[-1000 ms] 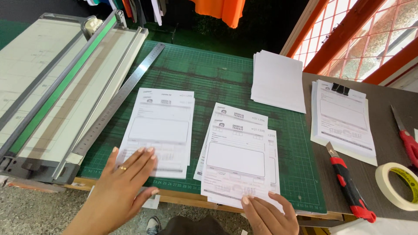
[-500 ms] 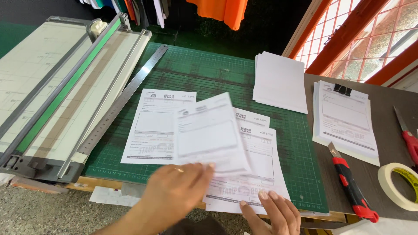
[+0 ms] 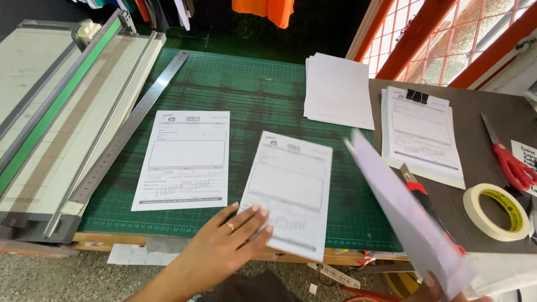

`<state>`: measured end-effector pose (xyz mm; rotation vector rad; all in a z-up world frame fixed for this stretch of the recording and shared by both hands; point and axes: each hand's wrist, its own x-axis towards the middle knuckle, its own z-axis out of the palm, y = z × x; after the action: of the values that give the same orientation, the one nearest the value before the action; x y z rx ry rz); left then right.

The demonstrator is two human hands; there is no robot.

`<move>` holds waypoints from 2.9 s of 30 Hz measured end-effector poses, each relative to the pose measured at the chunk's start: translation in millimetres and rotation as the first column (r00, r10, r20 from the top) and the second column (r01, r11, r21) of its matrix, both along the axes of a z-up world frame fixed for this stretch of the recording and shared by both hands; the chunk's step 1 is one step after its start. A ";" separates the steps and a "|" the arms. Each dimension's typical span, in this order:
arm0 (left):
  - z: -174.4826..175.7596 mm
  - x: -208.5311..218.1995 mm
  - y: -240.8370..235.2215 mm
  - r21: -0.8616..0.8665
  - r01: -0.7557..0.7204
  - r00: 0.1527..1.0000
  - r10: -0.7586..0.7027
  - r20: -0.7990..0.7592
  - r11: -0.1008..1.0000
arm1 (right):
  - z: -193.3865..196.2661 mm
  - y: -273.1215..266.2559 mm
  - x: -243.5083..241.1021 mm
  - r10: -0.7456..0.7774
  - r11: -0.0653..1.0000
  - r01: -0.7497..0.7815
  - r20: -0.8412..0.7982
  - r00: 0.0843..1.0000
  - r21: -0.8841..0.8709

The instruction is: Organizing and cutting printed forms using a paper trimmer and a utility knife

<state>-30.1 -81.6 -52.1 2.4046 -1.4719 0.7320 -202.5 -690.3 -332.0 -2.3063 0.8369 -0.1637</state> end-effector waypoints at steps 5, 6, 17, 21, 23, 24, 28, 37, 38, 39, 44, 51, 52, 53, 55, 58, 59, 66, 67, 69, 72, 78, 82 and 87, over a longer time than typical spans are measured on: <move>-9.1 -5.3 18.5 -0.320 -0.071 0.984 0.119 0.135 0.945 | 90.4 66.1 71.9 -0.164 0.982 0.163 0.004 0.986 0.097; -16.4 -2.2 26.6 -0.494 -0.130 0.959 0.235 0.156 0.860 | 153.0 128.3 74.5 0.296 0.939 -0.226 0.271 0.916 -0.260; 54.5 -17.3 -38.6 -0.137 0.012 0.971 0.021 0.240 0.990 | 226.3 314.5 78.0 0.727 0.390 0.104 0.375 0.575 -0.915; 43.8 -11.3 -25.2 -0.146 0.115 0.986 -0.095 0.136 0.983 | 257.6 342.3 97.7 0.757 0.542 -0.040 0.467 0.457 -0.840; 26.7 1.4 6.7 -0.205 0.081 0.983 -0.044 0.177 0.975 | 254.4 339.8 94.7 0.753 0.571 -0.091 0.476 0.455 -0.816; 8.8 8.3 30.9 -0.002 -0.226 0.971 0.225 0.084 0.974 | 252.9 338.6 90.3 0.732 0.591 -0.164 0.440 0.520 -0.790; -25.4 5.6 110.9 0.190 -0.579 0.813 0.579 0.058 0.793 | 234.9 326.2 93.0 0.812 0.504 -0.232 0.365 0.456 -0.832; -24.9 -44.3 111.4 -0.179 -0.726 0.679 0.734 -0.029 0.664 | 236.7 335.9 110.0 0.852 0.472 -0.197 0.386 0.355 -0.859; -12.2 -37.2 98.4 -0.181 -0.725 0.680 0.733 -0.028 0.665 | 240.6 339.6 113.5 0.851 0.471 -0.195 0.386 0.355 -0.860; -0.3 -33.5 85.2 -0.246 -0.591 0.796 0.605 -0.024 0.768 | 244.3 342.9 114.3 0.848 0.487 -0.178 0.415 0.330 -0.855; 51.5 -17.7 9.5 -0.313 -0.230 0.924 0.307 0.227 0.922 | 237.5 337.7 115.1 0.874 0.455 -0.211 0.388 0.293 -0.865; 53.3 -18.9 -48.1 -0.179 0.113 0.993 -0.114 0.003 0.977 | 200.7 331.1 117.3 0.722 0.686 -0.155 0.638 0.266 -0.711; 54.0 -17.6 -51.7 -0.233 0.156 0.986 -0.166 -0.021 0.960 | 203.9 330.3 124.9 0.757 0.643 -0.064 0.621 0.204 -0.763; 55.2 -17.6 -49.1 -0.230 0.160 0.985 -0.169 -0.022 0.960 | 204.0 340.9 118.7 0.754 0.646 -0.062 0.623 0.207 -0.761; 59.0 -14.7 -43.4 -0.396 0.206 0.944 -0.288 -0.161 0.895 | 205.1 363.3 109.9 -0.104 0.971 -0.107 0.777 0.621 0.216; 39.1 -8.9 -35.8 -0.289 0.262 0.925 -0.325 -0.198 0.921 | 205.9 347.3 110.1 0.539 0.838 -0.204 0.709 0.455 -0.506; 39.0 -9.3 -31.7 -0.293 0.255 0.924 -0.322 -0.206 0.921 | 221.4 346.1 113.4 0.542 0.836 -0.212 0.703 0.460 -0.506; 31.2 17.8 -11.5 -0.528 -0.334 0.890 0.078 -0.448 0.781 | 225.0 316.4 137.5 0.384 0.919 -0.196 0.889 0.250 -0.342; 27.6 22.9 -7.5 -0.652 -0.403 0.891 0.113 -0.439 0.642 | 219.0 313.9 144.0 0.144 0.969 -0.221 0.978 0.150 -0.108; 39.0 39.1 -5.2 -0.659 -0.415 0.851 0.010 -0.526 0.627 | 244.7 329.8 148.5 -0.081 0.933 -0.332 0.979 0.189 0.141; 44.6 67.0 0.2 -0.693 -0.404 0.750 -0.219 -0.625 0.597 | 260.0 337.2 152.1 -0.305 0.815 -0.403 0.900 0.313 0.417; 33.4 91.8 6.9 -0.614 -0.438 0.559 -0.336 -0.758 0.657 | 268.9 334.7 147.6 0.012 0.932 -0.312 0.846 0.533 0.184; 18.2 98.3 -3.6 -0.621 -0.510 0.534 -0.347 -0.771 0.595 | 281.0 332.0 145.2 0.049 0.967 -0.227 0.796 0.603 0.113; 41.7 97.6 -1.7 -0.639 -0.475 0.467 -0.443 -0.766 0.605 | 274.9 321.5 146.9 -0.018 0.878 -0.376 0.805 0.593 0.296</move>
<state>67.5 -83.3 -10.4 1.5213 -0.4198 -0.0364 -55.6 -368.8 -57.1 -1.5864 0.1200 -0.7680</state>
